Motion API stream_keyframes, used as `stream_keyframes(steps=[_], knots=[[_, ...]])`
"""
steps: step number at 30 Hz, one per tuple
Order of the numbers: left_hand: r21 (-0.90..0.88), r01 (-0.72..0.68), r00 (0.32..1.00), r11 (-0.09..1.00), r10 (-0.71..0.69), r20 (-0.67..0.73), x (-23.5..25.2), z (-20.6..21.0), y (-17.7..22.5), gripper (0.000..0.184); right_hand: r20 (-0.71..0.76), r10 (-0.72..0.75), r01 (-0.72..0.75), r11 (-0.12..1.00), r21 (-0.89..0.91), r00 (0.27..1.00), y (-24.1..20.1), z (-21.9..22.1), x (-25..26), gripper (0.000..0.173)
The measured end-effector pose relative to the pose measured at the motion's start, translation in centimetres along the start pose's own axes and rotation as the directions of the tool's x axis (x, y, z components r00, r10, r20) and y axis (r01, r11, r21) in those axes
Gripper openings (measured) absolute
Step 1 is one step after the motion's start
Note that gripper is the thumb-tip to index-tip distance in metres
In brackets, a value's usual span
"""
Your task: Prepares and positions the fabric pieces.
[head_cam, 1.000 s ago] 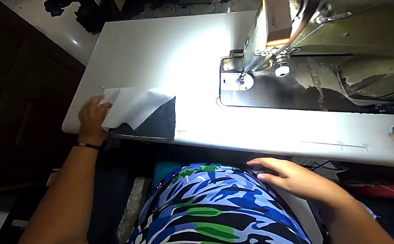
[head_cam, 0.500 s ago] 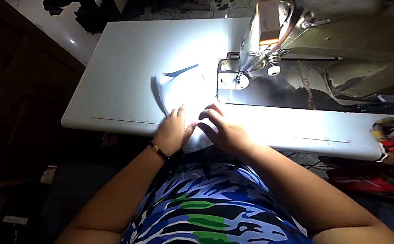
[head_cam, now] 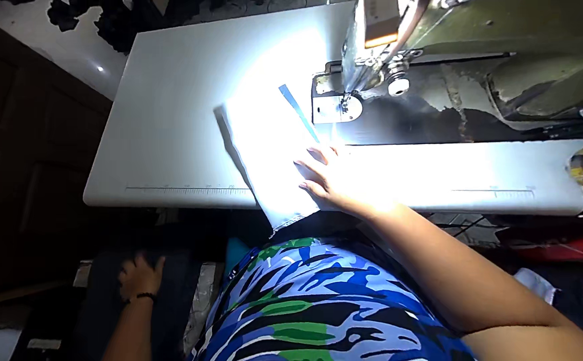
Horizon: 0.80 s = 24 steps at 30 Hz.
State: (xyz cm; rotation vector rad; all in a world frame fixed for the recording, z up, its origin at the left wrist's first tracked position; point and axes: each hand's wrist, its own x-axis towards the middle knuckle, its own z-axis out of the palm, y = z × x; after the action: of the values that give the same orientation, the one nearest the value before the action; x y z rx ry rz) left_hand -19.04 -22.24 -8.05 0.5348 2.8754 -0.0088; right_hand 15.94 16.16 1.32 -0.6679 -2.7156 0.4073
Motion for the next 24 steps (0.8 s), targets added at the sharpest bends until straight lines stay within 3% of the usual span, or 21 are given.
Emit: stream_keyframes(steps=[3, 8, 13, 16, 18, 21, 22, 24], knots=[[0.039, 0.074, 0.997, 0.997, -0.072, -0.031, -0.4, 3.2, -1.1, 0.045, 0.046, 0.055, -0.051, 0.995, -0.081, 0.997, 0.8, -1.1, 0.3, 0.053], [0.132, -0.008, 0.996, 0.991, -0.005, 0.094, 0.1, 2.4, -0.2, 0.039, 0.071, 0.138, -0.125, 0.978, -0.168, 0.988, 2.5, -2.3, -0.2, 0.055], [0.048, -0.099, 0.995, 0.994, 0.100, -0.013, -0.6, 1.2, -1.0, 0.035, 0.092, 0.167, -0.150, 0.974, -0.171, 0.982, 2.9, -2.3, -0.2, 0.054], [-0.086, -0.078, 0.996, 0.993, 0.074, -0.049, -0.8, -1.1, -1.5, 0.038, 0.103, 0.143, -0.122, 0.974, -0.189, 0.984, 2.5, -3.1, 0.4, 0.057], [-0.196, -0.072, 0.992, 0.978, 0.049, -0.120, -1.3, -4.8, -0.9, 0.041, 0.036, 0.014, -0.009, 0.991, -0.133, 0.999, 0.2, -3.7, 0.8, 0.059], [-0.233, -0.284, 0.911, 0.930, 0.186, -0.369, -3.6, -12.3, 2.3, 0.040, -0.007, -0.244, 0.241, 0.953, 0.181, 0.970, -6.6, -4.8, 0.4, 0.032], [-0.204, -0.362, 0.867, 0.910, 0.248, -0.432, -4.7, -14.6, 3.8, 0.040, 0.034, -0.335, 0.307, 0.897, 0.318, 0.942, -8.6, -4.4, 0.2, 0.027], [-0.120, -0.486, 0.771, 0.866, 0.360, -0.525, -7.0, -18.2, 7.2, 0.040, 0.192, -0.493, 0.336, 0.782, 0.526, 0.849, -12.1, -3.4, 0.4, 0.034]])
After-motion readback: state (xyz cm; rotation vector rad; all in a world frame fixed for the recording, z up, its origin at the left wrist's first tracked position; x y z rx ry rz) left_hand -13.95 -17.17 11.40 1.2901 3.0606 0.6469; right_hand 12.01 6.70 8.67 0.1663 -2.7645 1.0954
